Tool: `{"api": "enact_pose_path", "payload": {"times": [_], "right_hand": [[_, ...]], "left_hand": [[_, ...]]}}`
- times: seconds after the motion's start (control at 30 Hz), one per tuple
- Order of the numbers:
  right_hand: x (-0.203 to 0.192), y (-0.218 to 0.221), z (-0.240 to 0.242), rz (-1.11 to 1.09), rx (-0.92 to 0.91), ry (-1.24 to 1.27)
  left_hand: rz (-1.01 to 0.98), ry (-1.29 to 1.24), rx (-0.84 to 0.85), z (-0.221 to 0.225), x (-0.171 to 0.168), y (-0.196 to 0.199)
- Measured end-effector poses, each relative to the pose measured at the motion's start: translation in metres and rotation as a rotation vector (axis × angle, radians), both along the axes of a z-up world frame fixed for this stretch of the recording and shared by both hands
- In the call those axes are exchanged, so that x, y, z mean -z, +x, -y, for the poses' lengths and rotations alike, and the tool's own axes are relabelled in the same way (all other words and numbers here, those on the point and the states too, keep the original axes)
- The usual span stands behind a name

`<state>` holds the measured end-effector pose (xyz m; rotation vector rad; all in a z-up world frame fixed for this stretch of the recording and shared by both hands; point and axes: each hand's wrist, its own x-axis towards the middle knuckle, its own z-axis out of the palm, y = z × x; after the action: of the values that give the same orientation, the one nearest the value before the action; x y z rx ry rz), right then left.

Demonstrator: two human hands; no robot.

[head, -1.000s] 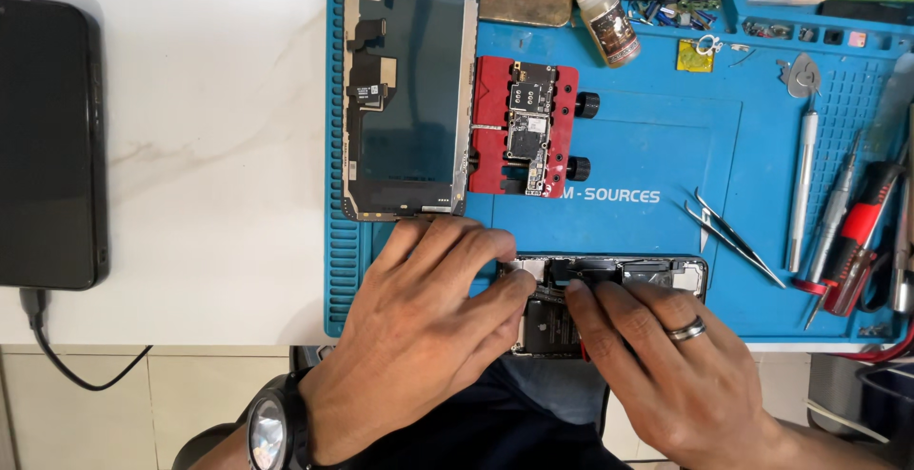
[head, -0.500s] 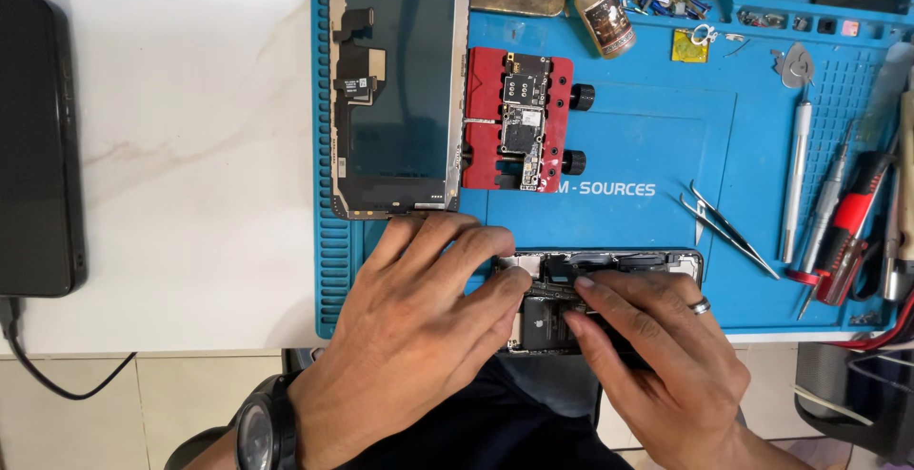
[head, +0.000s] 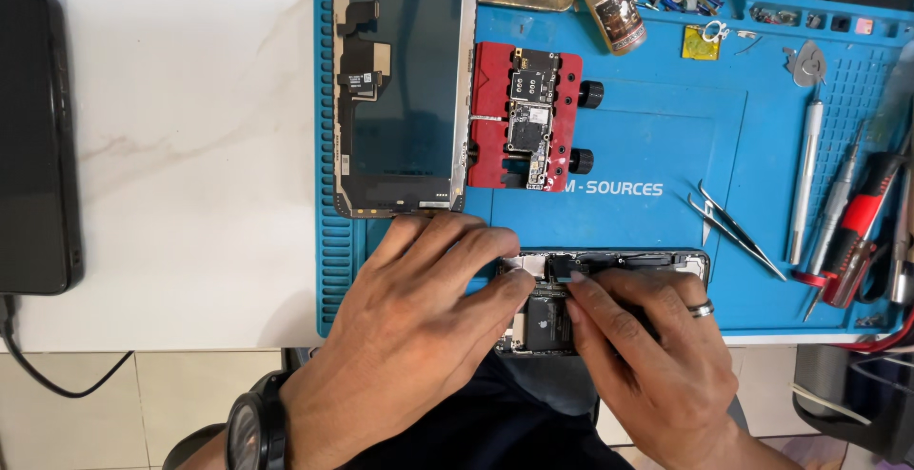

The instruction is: The person works on a disassembled smartphone, using hands to peel back and reposition internal components and shielding. The person repeatedly adjusts small parts inside the phone chassis on a blue work mat.

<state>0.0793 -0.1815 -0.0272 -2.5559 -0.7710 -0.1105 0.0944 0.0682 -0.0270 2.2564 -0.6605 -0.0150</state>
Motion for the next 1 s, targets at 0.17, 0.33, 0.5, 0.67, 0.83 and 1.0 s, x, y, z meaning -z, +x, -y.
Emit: {"api": "enact_pose_path", "payload": {"times": [0.17, 0.33, 0.5, 0.67, 0.83, 1.0], "right_hand": [[0.003, -0.005, 0.001, 0.034, 0.002, -0.046], [0.003, -0.005, -0.002, 0.037, 0.005, -0.039], [0.002, -0.002, -0.007, 0.061, 0.002, -0.003], [0.005, -0.006, -0.007, 0.067, 0.026, 0.003], [0.004, -0.003, -0.011, 0.068, 0.040, 0.077], [0.005, -0.004, -0.014, 0.063, 0.089, 0.063]], "left_hand": [[0.008, -0.014, 0.001, 0.000, 0.001, 0.000], [-0.004, -0.007, 0.012, 0.000, 0.002, 0.000], [-0.007, 0.008, 0.017, -0.001, 0.003, -0.001], [-0.040, -0.026, 0.019, 0.000, 0.002, 0.002], [-0.072, -0.038, 0.006, 0.000, 0.001, 0.001], [-0.084, -0.064, 0.003, -0.001, 0.001, 0.000]]}}
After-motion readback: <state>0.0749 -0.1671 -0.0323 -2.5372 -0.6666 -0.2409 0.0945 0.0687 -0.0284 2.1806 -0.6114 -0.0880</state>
